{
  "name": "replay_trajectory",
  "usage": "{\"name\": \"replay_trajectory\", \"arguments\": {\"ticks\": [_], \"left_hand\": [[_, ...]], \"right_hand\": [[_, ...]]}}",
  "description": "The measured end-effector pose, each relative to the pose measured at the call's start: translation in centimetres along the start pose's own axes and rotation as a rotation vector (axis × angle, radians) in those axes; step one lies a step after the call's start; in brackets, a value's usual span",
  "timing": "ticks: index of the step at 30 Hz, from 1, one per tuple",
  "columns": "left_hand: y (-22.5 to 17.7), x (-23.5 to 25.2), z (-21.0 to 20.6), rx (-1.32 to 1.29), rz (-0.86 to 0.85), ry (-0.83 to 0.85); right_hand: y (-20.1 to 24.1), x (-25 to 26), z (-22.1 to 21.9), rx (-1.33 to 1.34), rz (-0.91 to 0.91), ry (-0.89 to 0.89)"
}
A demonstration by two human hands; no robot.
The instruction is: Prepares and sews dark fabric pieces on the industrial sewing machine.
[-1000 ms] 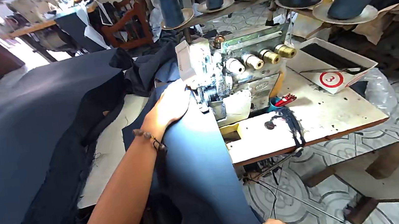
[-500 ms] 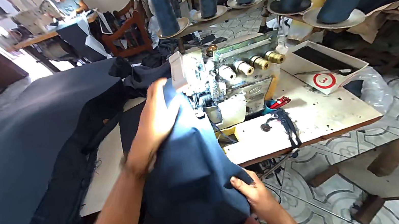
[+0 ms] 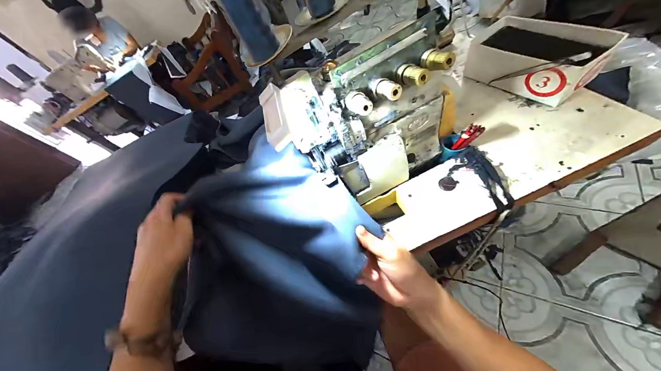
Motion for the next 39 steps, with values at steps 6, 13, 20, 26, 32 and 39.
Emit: {"name": "replay_trajectory", "arguments": {"ticks": [6,13,20,26,32,39], "left_hand": [[-4.5,13.3,-0.8,-0.122,-0.085,-0.047],[-5.4,7.7,-4.3,0.245,-0.411,0.354],[-0.1,-7.2,-14.2,0.397,-0.098,1.101],[3.5,17.2,-12.3,0.379,-0.032,0.459],[-1.1,25.0,-10.5,0.303,-0.307,-0.116],[-0.2,7.9,-4.8,0.286,-0.315,0.231]], "right_hand": [[0.6,3.5,-3.3,-0.14,0.093,0.038],[5.3,-0.3,0.4,-1.306,0.623,-0.19],[6.1,-0.9,0.9,-1.439,0.836,-0.357],[6.5,-1.7,1.4,-1.494,0.95,-0.444],[6.5,-1.5,1.5,-1.521,0.931,-0.482],[6.0,-1.3,1.3,-1.554,0.915,-0.477]]}}
Point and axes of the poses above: each hand's wrist, its own x-axis towards the middle knuckle, its own z-axis out of the back of the hand, y = z × x, the point moved 10 cm from there along x, towards the middle knuckle, and after that the axes turned 12 degrees about -z, right-handed, at the moved point
